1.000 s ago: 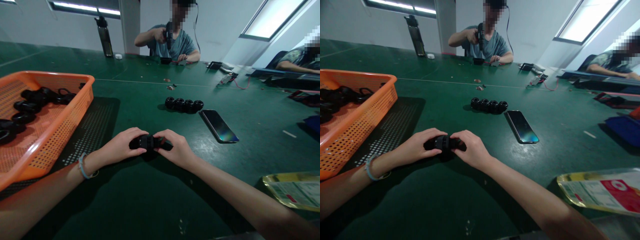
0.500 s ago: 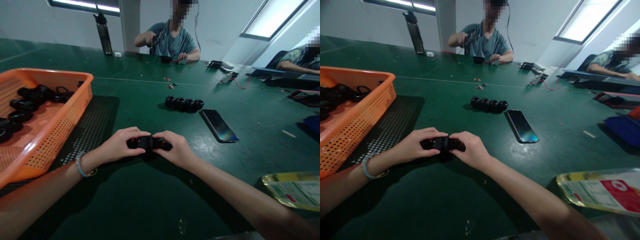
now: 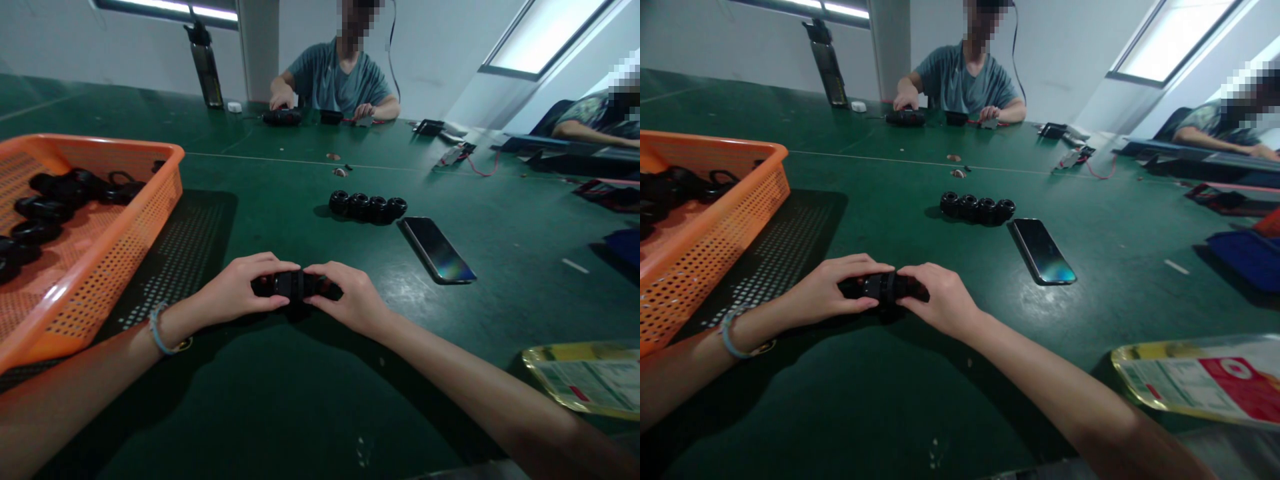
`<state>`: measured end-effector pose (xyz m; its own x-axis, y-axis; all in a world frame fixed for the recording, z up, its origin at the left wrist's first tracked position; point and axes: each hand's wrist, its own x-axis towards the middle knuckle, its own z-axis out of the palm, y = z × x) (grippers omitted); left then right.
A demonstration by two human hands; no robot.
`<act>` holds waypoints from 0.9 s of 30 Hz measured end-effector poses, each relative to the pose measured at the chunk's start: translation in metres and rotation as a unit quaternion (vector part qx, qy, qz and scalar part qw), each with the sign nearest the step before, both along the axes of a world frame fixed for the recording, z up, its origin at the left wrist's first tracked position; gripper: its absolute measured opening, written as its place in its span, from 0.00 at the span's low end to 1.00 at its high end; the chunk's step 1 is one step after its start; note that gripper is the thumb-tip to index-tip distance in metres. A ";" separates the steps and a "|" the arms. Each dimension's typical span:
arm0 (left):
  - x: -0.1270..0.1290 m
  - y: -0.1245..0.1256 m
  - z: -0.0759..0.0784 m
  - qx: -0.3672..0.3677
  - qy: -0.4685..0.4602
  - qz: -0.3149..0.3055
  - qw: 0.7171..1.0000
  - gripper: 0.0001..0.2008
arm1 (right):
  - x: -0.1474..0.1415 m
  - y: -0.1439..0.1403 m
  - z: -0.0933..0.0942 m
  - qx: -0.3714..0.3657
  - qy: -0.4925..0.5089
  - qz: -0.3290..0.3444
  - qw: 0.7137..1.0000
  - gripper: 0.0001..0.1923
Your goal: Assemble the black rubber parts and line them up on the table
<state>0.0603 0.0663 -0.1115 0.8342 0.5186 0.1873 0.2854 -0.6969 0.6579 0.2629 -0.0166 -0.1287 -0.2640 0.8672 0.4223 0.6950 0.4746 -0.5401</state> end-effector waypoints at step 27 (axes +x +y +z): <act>0.000 0.003 -0.004 0.043 -0.020 0.004 0.999 0.20 | 0.003 0.003 0.000 0.009 0.036 -0.014 0.999 0.15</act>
